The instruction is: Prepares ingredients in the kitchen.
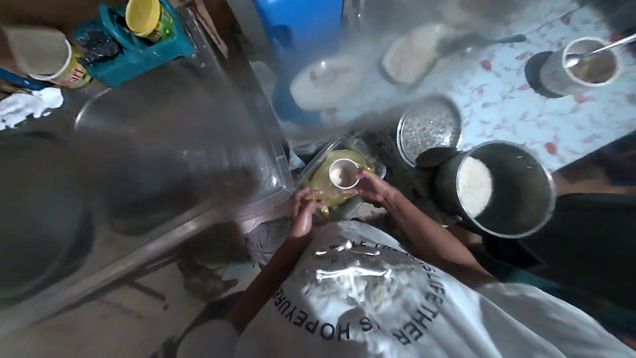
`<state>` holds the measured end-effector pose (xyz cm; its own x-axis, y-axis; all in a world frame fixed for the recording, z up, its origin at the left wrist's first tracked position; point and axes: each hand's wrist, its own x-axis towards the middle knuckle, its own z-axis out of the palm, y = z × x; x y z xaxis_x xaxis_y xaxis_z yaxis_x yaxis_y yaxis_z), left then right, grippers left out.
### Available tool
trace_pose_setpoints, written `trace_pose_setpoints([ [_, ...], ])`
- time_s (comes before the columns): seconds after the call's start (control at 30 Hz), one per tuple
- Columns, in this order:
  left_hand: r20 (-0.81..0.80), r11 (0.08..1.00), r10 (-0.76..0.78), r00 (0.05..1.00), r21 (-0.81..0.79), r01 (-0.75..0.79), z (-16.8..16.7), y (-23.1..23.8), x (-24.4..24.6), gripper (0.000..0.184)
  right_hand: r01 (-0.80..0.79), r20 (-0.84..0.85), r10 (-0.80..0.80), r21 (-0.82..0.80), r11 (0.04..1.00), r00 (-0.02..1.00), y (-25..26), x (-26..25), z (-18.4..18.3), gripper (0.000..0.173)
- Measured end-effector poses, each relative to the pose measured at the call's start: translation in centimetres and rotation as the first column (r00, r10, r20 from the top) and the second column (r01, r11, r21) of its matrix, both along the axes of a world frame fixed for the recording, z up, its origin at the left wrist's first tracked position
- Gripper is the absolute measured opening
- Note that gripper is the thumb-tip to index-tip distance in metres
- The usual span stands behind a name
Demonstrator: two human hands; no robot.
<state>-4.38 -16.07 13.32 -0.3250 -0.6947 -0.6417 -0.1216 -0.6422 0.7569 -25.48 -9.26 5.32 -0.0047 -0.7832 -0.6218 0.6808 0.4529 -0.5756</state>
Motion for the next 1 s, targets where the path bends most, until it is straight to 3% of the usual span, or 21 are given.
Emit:
trace_pose_setpoints([
  [0.07, -0.003, 1.000, -0.003, 1.000, -0.005, 0.003, -0.1, 0.0, 0.1, 0.046, -0.007, -0.072, 0.009, 0.028, 1.000, 0.997, -0.1, 0.1, 0.9, 0.038],
  [0.13, 0.000, 1.000, -0.008, 1.000, -0.004, 0.008, 0.0, 0.1, 0.2, 0.046, -0.032, -0.289, 0.066, 0.123, 0.992, 0.955, -0.7, 0.5, 1.6, 0.042],
  [0.17, -0.001, 1.000, -0.011, 1.000, -0.008, 0.011, 0.1, 0.2, 0.2, 0.046, -0.056, -0.444, 0.147, 0.211, 0.976, 0.884, -1.3, 0.9, 1.5, 0.050],
  [0.23, -0.015, 1.000, -0.021, 1.000, -0.020, 0.020, 0.1, 0.3, 0.2, 0.047, -0.102, -0.707, 0.369, 0.391, 0.915, 0.604, -2.9, 1.8, 0.9, 0.074],
  [0.3, -0.045, 0.999, -0.044, 0.998, -0.034, 0.042, 0.1, 0.3, 0.2, 0.048, -0.160, -0.783, 0.552, 0.529, 0.833, 0.287, -4.3, 3.0, 0.9, 0.082],
  [0.33, -0.054, 0.998, -0.049, 0.997, -0.043, 0.047, 0.0, 0.4, 0.2, 0.050, -0.175, -0.775, 0.605, 0.580, 0.795, 0.182, -4.8, 3.6, 0.1, 0.084],
  [0.43, -0.072, 0.999, -0.043, 0.996, -0.037, 0.040, -0.3, 0.5, 0.5, 0.052, -0.213, -0.689, 0.721, 0.696, 0.686, 0.072, -6.4, 5.3, -1.8, 0.096],
  [0.5, -0.070, 0.998, -0.052, 0.996, -0.029, 0.050, -0.5, 0.5, 0.9, 0.051, -0.288, -0.681, 0.727, 0.682, 0.673, 0.086, -6.7, 6.7, -2.7, 0.097],
  [0.6, -0.081, 0.997, -0.079, 0.994, -0.025, 0.077, -0.4, 0.6, 1.3, 0.049, -0.411, -0.651, 0.749, 0.653, 0.636, 0.123, -6.7, 7.6, -3.4, 0.080],
  [0.67, -0.080, 0.997, -0.082, 0.993, -0.014, 0.081, -0.1, 0.4, 1.3, 0.049, -0.472, -0.648, 0.752, 0.628, 0.618, 0.122, -6.7, 6.9, -3.9, 0.082],
  [0.73, -0.086, 0.997, -0.072, 0.994, -0.022, 0.071, -0.2, 0.4, 1.4, 0.048, -0.504, -0.711, 0.683, 0.534, 0.679, 0.167, -6.2, 5.2, -5.7, 0.076],
  [0.77, -0.091, 0.997, -0.069, 0.993, -0.028, 0.067, -0.3, 0.4, 1.5, 0.047, -0.514, -0.720, 0.645, 0.464, 0.722, 0.256, -5.8, 4.1, -5.9, 0.069],
  [0.87, -0.104, 0.997, -0.071, 0.992, -0.031, 0.068, -0.8, 0.3, 1.7, 0.046, -0.472, -0.584, 0.582, 0.349, 0.809, 0.566, -4.3, 1.8, -2.3, 0.060],
  [1.0, -0.092, 0.999, -0.038, 0.995, -0.014, 0.037, -0.5, 0.2, 1.6, 0.045, -0.259, -0.451, 0.350, 0.253, 0.932, 0.821, -1.9, 0.0, -1.6, 0.055],
])
